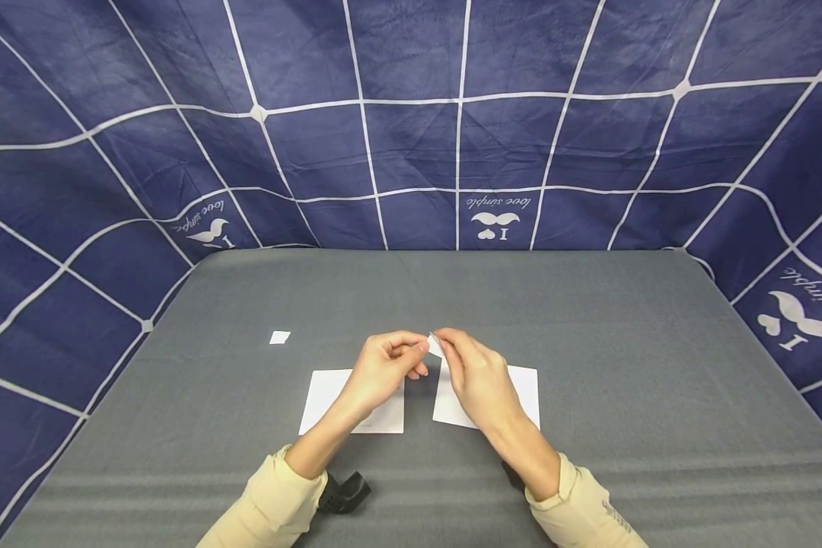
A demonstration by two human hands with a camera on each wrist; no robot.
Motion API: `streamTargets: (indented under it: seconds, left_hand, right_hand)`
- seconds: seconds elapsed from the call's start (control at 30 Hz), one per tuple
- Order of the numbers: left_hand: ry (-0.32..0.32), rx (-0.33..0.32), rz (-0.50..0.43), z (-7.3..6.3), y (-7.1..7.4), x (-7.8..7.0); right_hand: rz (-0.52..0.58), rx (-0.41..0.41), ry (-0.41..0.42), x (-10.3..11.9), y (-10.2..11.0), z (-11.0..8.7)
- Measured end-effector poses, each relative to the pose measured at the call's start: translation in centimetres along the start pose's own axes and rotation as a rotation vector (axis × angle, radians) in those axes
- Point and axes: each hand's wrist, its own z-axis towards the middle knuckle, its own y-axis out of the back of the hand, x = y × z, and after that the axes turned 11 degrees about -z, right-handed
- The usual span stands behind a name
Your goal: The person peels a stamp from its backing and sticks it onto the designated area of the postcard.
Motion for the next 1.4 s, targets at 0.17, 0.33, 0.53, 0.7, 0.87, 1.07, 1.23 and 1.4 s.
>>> streamTargets:
  seconds: [0.17, 0.33, 0.53, 0.7, 0.87, 1.07, 1.23, 1.4]
  left_hand:
    - [0.004, 0.004, 0.012, 0.02, 0.04, 0.02]
    - [0.013, 0.002, 0.011, 0.01, 0.02, -0.1]
    - [0.017, -0.005, 0.005, 0.09, 0.0, 0.03]
    - [0.021, -0.004, 0.01, 0.09, -0.01, 0.02]
    - [0.017, 0.001, 0.012, 0.04, 0.0, -0.13]
    - [0.018, 0.005, 0.015, 0.1, 0.03, 0.01]
    - [0.016, 0.007, 0.007, 0.08, 0.02, 0.03]
    - [0.022, 0.007, 0.009, 0.01, 0.03, -0.18]
  right_hand:
    - [-0.001, -0.003, -0.01, -0.01, -0.02, -0.02]
    - [0.006, -0.005, -0.013, -0.08, 0.0, -0.04]
    - [0.032, -0.006, -0.011, -0.18, 0.08, 0.06]
    - [0.036, -0.006, -0.016, -0.15, 0.11, 0.09]
    - [0.036, 0.002, -0.037, -0.15, 0.15, 0.08]
    - [0.052, 0.02, -0.072, -0.2, 0.19, 0.06]
    - [0.069, 0.028, -0.1, -0.33, 0.19, 0.0]
    - [0.084, 0.033, -0.117, -0.46, 0.18, -0.01]
